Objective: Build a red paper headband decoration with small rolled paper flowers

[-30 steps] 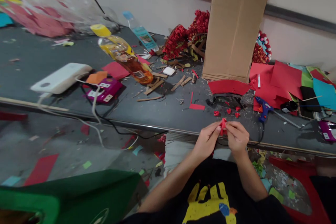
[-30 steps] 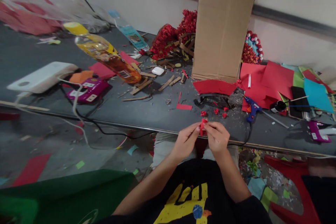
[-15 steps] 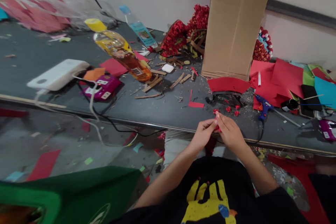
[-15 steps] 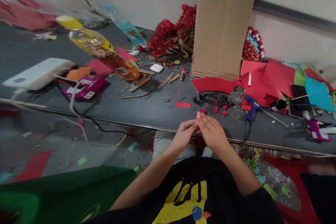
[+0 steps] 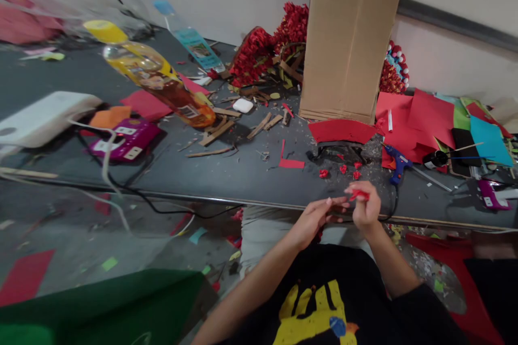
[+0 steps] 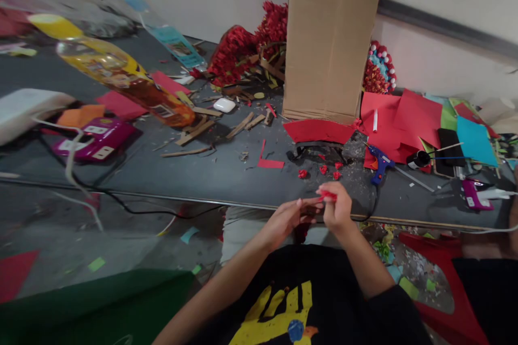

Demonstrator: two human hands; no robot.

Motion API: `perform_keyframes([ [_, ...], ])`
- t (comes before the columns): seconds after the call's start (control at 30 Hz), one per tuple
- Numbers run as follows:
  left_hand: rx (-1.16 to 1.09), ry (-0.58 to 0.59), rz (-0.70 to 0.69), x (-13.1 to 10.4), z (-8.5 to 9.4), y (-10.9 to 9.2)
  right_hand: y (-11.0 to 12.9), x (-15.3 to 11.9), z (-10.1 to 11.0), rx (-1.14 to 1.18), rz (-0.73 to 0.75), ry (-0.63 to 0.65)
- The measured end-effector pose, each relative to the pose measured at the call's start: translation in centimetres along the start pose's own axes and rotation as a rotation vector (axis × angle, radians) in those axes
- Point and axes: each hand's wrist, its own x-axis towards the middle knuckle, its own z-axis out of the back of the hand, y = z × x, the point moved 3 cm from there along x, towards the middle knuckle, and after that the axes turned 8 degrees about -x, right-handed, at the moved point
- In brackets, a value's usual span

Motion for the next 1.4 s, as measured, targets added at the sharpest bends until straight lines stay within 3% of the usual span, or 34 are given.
perform_keyframes([
  [0.07,-0.040,-0.049,-0.004,0.1,0.1,0.0,-0.2,0.2,0.2,0.098,-0.155,-0.190],
  [0.13,-0.043,-0.098,-0.042,0.1,0.3,-0.4,0.0,0.0,-0.3,0.177,-0.250,-0.230],
  [0.4,-0.053,-0.249,-0.183,-0.4,1.4,-1.8,0.0,-2.9,-4.2,0.563,-0.713,-0.053],
  [0.57,-0.020,-0.306,-0.208,-0.7,2.0,-1.5,-0.5,-3.0,-5.2,0.688,-0.917,-0.050],
  [0.83,0.105,-0.330,-0.315,-1.1,1.9,-1.3,-0.2,-3.0,-5.0,0.717,-0.936,0.088],
  [1.03,0.241,-0.234,-0.350,-1.6,0.8,-0.7,-0.9,-3.0,-3.3,0.574,-0.878,0.218],
  [1.27,0.846,-0.061,-0.795,-2.4,-0.5,-1.2,0.1,-3.8,-1.8,0.429,-0.812,0.318],
  [1.4,1.215,0.024,-1.021,-2.5,-0.6,-0.7,0.9,-5.0,-1.2,0.451,-0.891,0.338],
])
